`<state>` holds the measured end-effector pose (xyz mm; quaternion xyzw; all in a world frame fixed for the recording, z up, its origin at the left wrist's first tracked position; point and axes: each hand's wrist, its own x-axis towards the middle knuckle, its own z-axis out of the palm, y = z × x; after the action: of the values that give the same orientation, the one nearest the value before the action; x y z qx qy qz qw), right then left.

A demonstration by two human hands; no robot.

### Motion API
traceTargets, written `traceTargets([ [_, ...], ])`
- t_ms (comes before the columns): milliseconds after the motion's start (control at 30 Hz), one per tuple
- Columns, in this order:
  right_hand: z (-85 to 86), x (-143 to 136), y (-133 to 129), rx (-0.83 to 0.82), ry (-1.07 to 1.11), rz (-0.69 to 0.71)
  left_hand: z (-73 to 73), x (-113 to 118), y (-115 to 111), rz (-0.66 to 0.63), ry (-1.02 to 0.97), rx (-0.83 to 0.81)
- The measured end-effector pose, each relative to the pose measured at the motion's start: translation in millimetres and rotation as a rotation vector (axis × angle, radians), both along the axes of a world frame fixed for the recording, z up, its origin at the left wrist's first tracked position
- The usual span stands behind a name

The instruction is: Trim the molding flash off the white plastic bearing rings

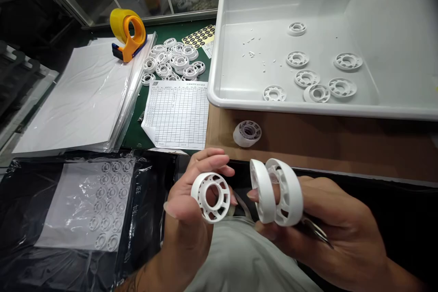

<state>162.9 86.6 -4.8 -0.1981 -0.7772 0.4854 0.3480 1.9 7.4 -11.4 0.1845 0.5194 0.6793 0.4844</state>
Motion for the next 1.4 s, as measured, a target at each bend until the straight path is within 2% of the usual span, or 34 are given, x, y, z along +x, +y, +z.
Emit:
traceTargets([
  [100, 0.2, 1, 0, 0.023, -0.021, -0.010, -3.4, 0, 1, 0.034, 0.111, 0.040],
  [200, -4.3, 3, 12, 0.133, -0.100, -0.110, -5.3, 0, 3, 0.091, 0.133, 0.065],
  [267, -10.5, 5, 27, 0.291, -0.268, -0.172, -5.7, -1, 4, 0.129, 0.016, 0.019],
  [333, -16.4, 6, 45, 0.448, -0.541, -0.193, -6.2, -5, 3, 0.122, -0.148, -0.054],
  [400, -18.9, 4, 61, 0.528, -0.795, -0.198, -7.1, -10, 0, 0.101, -0.257, -0.126],
  [500, -14.0, -4, 77, 0.540, -1.008, -0.196, -7.8, -17, -6, 0.131, -0.263, -0.203],
  [633, -2.6, -19, 83, 0.507, -1.230, -0.152, -5.7, -23, -10, 0.198, -0.218, -0.233],
  [800, -2.4, -27, 84, 0.459, -1.349, -0.124, -5.4, -28, -9, 0.182, -0.268, -0.144],
  [967, -4.0, -14, 82, 0.453, -1.282, -0.136, -8.1, -29, -16, 0.034, -0.300, 0.016],
  [1067, 9.1, 0, 70, 0.441, -0.872, -0.153, -5.8, -27, -20, -0.019, -0.251, 0.073],
  [1133, 22.8, 3, 56, 0.393, -0.584, -0.096, -2.9, -25, -23, -0.035, -0.176, 0.095],
  [1233, 39.4, -4, 33, 0.221, -0.413, 0.063, 0.3, -22, -26, -0.049, -0.039, 0.096],
  [1300, 42.6, -12, 22, 0.114, -0.327, 0.135, 1.2, -22, -28, -0.090, 0.039, 0.133],
  [1400, 37.8, -18, 13, 0.066, -0.255, 0.163, 2.8, -17, -31, -0.100, 0.125, 0.185],
])
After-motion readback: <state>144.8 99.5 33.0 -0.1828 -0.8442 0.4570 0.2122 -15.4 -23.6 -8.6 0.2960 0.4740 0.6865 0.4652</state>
